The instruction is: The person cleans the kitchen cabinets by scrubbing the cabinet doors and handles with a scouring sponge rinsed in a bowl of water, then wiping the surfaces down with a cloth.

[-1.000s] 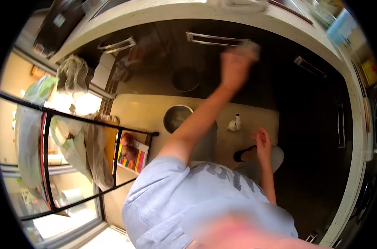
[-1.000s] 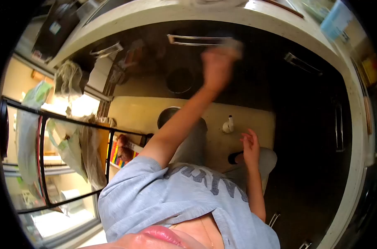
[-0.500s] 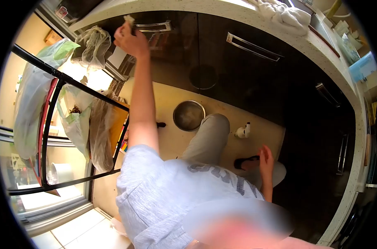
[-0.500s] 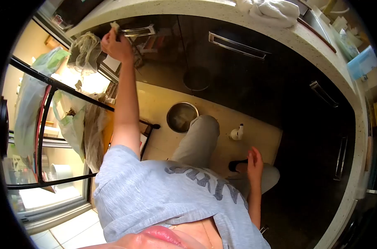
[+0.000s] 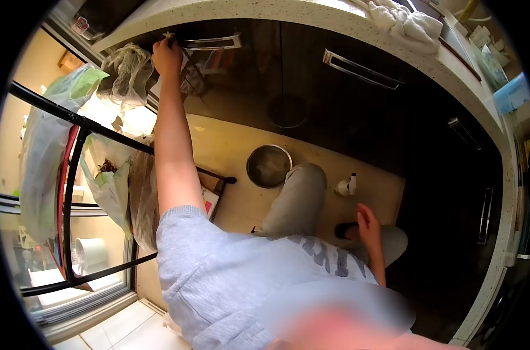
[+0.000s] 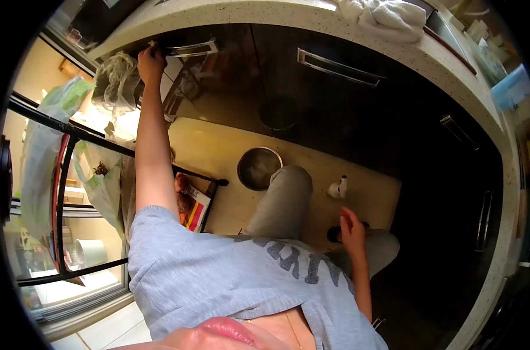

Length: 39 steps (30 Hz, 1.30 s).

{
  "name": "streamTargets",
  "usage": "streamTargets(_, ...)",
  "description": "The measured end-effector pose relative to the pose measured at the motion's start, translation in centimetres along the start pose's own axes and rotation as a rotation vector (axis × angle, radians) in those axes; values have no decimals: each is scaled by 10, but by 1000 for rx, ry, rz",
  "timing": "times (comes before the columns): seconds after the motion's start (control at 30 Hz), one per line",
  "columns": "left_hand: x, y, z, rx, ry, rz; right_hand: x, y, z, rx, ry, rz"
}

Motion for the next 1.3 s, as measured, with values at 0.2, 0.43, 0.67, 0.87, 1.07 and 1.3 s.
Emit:
streamTargets(0.2, 14, 40, -6, -467, -67, 76, 8, 34, -3, -31, 36, -123)
streamTargets(0.43, 31, 75, -12, -83, -250, 77, -5, 3, 10, 7, -19, -107)
streamTargets(0.67, -8, 117, -76, -34, 128, -352, -25, 16, 12, -31, -129, -237)
streamTargets(0.87, -6, 105, -57, 37, -56, -346, -18, -26, 26, 27, -130, -140)
streamTargets(1.07, -17, 121, -65, -218, 407, 571, 7, 23, 2, -14, -7, -226)
streamTargets(1.3, 36, 151, -84, -235, 311, 427, -9, -40, 17, -16, -142, -195)
Point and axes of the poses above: each hand's wrist, its own z-axis towards the middle knuckle, its own x-axis out of the back of the hand, y = z × x, the point moved 9 cm from there along z, towards the middle knuckle, and after that the axes turned 12 degrees about -y, right-handed, at the moved point
